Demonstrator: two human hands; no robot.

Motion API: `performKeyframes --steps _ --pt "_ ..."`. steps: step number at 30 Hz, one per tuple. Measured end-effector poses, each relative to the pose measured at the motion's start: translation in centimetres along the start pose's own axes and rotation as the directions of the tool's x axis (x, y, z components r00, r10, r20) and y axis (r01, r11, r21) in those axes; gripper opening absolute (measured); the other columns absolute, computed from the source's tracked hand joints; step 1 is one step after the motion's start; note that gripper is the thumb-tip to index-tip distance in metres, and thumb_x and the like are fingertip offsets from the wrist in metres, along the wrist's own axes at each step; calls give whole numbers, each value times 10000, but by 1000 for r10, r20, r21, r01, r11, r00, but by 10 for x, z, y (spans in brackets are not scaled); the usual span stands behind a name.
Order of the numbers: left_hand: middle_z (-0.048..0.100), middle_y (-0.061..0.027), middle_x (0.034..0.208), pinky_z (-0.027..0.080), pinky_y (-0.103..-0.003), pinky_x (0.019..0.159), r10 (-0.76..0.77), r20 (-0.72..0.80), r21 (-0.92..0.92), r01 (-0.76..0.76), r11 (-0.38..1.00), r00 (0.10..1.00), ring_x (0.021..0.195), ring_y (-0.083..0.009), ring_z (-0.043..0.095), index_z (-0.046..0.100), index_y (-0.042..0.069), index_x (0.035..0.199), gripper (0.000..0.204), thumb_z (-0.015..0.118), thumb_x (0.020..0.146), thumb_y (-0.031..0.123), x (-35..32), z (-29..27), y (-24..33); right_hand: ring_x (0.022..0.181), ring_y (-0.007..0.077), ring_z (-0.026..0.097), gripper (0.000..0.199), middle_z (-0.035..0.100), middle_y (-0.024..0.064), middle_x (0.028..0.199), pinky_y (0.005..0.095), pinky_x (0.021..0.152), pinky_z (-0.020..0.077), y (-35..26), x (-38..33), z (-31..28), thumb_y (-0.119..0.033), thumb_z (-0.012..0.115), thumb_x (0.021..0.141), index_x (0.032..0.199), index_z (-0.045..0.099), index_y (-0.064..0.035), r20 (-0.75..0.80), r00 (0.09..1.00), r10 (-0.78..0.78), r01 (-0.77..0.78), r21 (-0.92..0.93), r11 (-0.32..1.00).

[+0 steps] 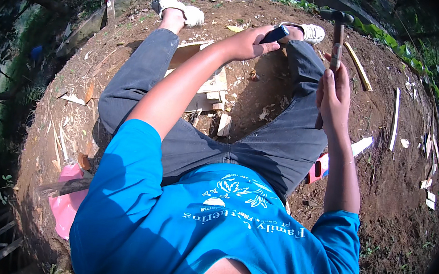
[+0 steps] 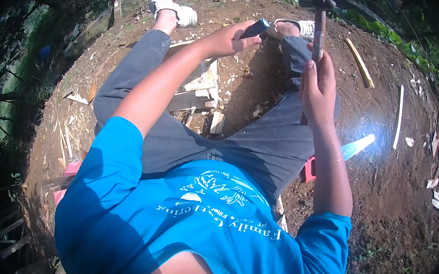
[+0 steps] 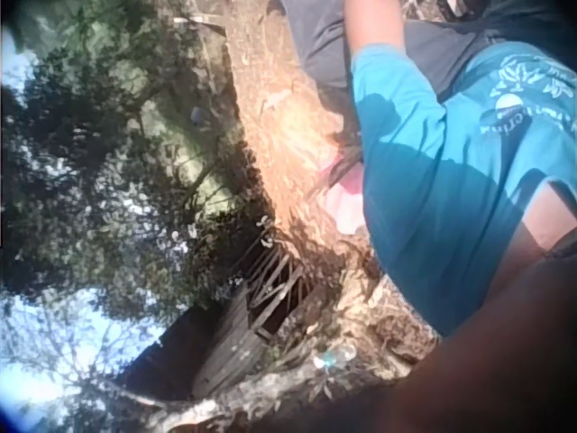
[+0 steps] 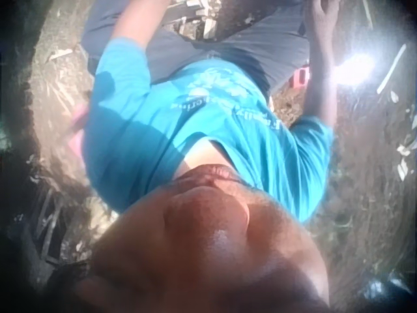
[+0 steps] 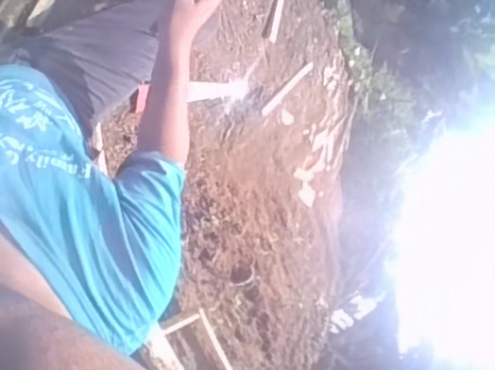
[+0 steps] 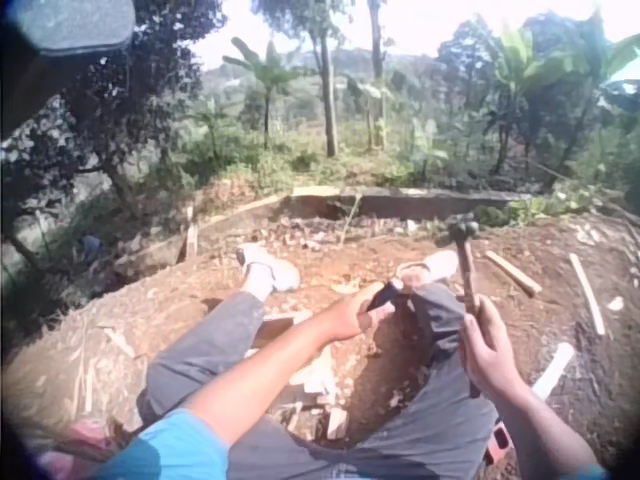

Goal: The person constructs a small wooden structure by hammering nails into wood panels, sawing a piece of wood, and fitting parts together while sitting on the ground.

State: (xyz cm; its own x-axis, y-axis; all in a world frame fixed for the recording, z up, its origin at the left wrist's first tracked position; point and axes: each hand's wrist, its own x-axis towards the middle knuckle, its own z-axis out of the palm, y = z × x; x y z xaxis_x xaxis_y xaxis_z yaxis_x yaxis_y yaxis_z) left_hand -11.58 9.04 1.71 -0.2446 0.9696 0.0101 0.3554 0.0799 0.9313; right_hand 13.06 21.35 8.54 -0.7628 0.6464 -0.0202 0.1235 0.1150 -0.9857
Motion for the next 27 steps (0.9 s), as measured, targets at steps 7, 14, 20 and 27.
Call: performKeyframes --steps 7,14,20,27 --pt "652 -42 1044 475 -322 889 13 -52 85 -9 996 999 974 -150 597 537 64 1354 459 646 1025 365 -2 2 -5 520 -4 372 341 467 -76 741 181 463 322 -17 -5 -6 -213 460 1112 1400 523 -42 -159 983 -92 124 206 971" --pt "612 -14 1025 459 -298 861 50 -30 107 -47 993 998 944 -117 553 530 66 1369 467 626 1038 382 -1 2 -6 573 -14 415 332 475 -92 771 173 484 320 -10 3 -14 -213 489 1105 1386 541 -45 -87 992 -88 100 142 985" --pt "614 -41 1071 459 -308 876 -26 61 169 15 985 998 973 -135 554 510 66 1416 524 626 1035 406 6 -2 -12 644 -24 397 338 512 -83 836 150 549 318 3 4 -12 -199 486 1106 1409 534 -55 143 988 64 -68 21 997" --pt "645 -38 1077 470 -308 884 63 52 110 -69 992 997 979 -135 579 532 60 1355 519 612 1029 455 9 1 -16 651 -9 397 362 486 -83 802 169 563 336 8 2 -13 -204 526 1093 1420 519 -49 86 992 94 -95 9 995"
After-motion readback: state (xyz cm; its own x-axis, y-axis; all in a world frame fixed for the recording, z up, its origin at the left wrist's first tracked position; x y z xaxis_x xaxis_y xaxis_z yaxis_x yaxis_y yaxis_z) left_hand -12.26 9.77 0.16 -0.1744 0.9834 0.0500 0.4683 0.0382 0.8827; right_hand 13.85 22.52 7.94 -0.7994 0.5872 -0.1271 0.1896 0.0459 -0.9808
